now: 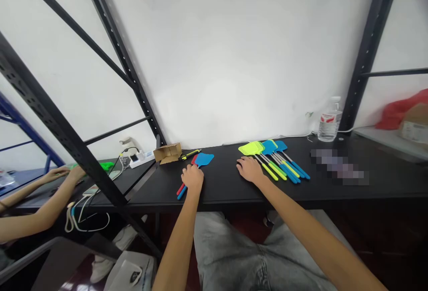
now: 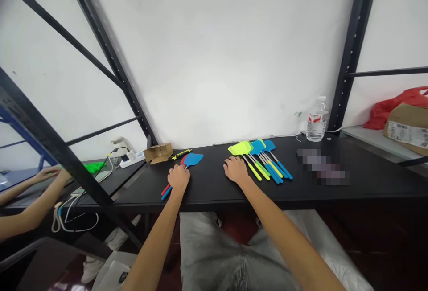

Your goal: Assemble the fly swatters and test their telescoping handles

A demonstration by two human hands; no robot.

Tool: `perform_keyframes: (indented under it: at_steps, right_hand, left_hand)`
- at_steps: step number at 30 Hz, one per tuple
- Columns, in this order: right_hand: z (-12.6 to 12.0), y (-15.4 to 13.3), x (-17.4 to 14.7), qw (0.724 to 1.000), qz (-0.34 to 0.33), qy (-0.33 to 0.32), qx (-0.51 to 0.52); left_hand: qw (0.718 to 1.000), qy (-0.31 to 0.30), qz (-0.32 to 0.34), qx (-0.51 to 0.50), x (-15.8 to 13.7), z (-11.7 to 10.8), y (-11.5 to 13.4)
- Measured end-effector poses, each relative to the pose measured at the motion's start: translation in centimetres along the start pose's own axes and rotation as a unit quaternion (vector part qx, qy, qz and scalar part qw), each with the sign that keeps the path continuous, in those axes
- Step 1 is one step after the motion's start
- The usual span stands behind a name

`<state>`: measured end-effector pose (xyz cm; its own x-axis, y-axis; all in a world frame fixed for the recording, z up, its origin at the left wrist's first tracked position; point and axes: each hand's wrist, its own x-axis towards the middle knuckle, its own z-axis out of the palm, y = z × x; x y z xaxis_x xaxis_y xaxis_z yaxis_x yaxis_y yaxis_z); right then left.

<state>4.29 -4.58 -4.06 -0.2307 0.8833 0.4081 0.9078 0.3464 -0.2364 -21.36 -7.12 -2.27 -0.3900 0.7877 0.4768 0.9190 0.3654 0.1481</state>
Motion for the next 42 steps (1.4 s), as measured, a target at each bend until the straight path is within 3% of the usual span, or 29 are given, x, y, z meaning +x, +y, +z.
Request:
perform_keyframes:
  at_steps: [6, 13, 23, 28, 33, 36, 39, 42]
  right_hand:
    - [-0.1, 0.1, 0.0, 1.0, -0.003, -0.001, 0.007]
    - [-0.1, 0.1, 0.0, 1.0, -0.003, 0.006, 0.012]
    - [-0.5, 0.1, 0.1, 0.999, -0.009, 0.012, 0.034]
    - [-0.6, 0.0, 0.1, 0.998, -0.01, 0.024, 0.05]
    - [-0.5, 0.3, 0.3, 0.991, 0.019, 0.041, 0.123]
    - [-0.3, 1.1, 0.8, 0.964, 0.033, 0.048, 0.26]
    - [0.0, 1.9, 1.3, 0.903, 0.023, 0.087, 0.42]
    - [0.3, 2.4, 1.7, 0.849, 0.033, 0.105, 0.517]
  left_hand:
    - [0.999, 0.051, -0.008, 0.016, -0.3, -0.1, 0.1]
    - [0.996, 0.059, 0.055, -0.022, -0.3, -0.4, 0.3]
    - [0.97, -0.021, 0.192, -0.146, -0.9, -0.9, 2.0]
    - [0.964, -0.022, 0.218, -0.152, -1.8, -1.1, 3.7]
    - [0.956, -0.012, 0.237, -0.172, -3.5, -1.4, 7.5]
    - [0.947, -0.015, 0.251, -0.199, -4.5, -1.5, 10.2]
    - [0.94, -0.016, 0.253, -0.228, -5.0, -1.7, 11.8]
    - [0.935, -0.024, 0.258, -0.241, -5.0, -1.9, 12.0]
